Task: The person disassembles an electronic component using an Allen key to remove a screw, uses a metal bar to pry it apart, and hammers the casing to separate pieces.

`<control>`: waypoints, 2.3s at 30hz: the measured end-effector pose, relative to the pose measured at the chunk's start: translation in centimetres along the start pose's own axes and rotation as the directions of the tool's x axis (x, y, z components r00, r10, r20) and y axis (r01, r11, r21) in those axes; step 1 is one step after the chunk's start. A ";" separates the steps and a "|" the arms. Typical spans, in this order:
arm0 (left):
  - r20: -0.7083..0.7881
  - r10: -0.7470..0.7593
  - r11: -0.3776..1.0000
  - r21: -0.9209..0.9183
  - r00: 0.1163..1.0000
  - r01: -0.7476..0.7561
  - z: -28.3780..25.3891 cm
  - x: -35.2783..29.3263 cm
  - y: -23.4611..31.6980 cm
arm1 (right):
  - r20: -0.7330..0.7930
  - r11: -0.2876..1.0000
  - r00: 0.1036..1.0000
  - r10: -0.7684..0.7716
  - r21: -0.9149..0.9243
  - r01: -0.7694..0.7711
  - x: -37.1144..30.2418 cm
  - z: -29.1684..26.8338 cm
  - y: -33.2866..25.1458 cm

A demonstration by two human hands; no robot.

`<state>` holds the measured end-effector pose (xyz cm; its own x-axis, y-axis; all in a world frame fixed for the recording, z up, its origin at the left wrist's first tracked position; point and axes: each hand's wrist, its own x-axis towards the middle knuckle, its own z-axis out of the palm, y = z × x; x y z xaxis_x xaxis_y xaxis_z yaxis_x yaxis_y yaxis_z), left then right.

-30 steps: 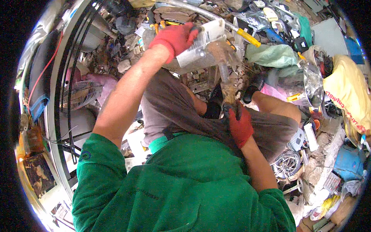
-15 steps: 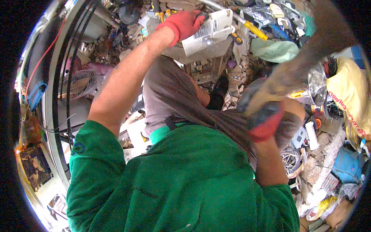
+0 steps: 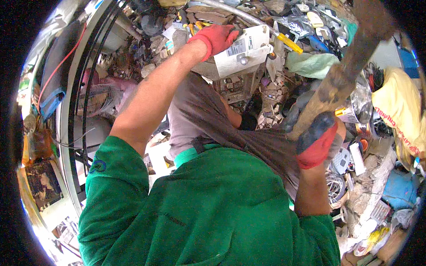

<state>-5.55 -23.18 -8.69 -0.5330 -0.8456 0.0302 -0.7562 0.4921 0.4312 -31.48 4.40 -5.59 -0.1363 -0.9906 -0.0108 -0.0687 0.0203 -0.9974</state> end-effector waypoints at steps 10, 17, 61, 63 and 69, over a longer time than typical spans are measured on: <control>-0.030 -0.070 0.997 0.015 0.997 0.070 1.2 0.1 -1.4 | -0.314 0.803 0.939 0.141 -0.519 -0.294 1.1 2.2 4.3; -0.030 -0.232 0.961 -0.160 0.972 0.225 3.8 0.6 -6.0 | -0.029 0.991 1.000 0.007 -0.137 -0.010 -0.5 -2.0 0.6; -0.124 -0.594 0.605 -0.720 0.795 0.340 12.9 -8.5 -6.5 | -0.063 0.837 0.839 0.540 -0.058 -0.543 2.4 3.7 13.3; -0.068 -0.604 0.432 -0.865 0.794 0.254 13.7 -8.8 -5.8 | -0.120 0.816 0.815 0.567 -0.055 -0.575 2.4 3.6 13.6; -0.154 -0.683 -0.009 -0.976 0.714 -0.219 15.0 -7.7 -3.1 | -0.107 0.887 0.889 0.445 -0.087 -0.455 2.0 2.3 16.9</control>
<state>-4.75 -15.12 -23.75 0.1938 -0.9719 -0.1340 0.4941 -0.0213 0.8691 -30.67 2.41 -22.66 -0.2579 -0.8570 -0.4461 -0.0847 0.4800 -0.8732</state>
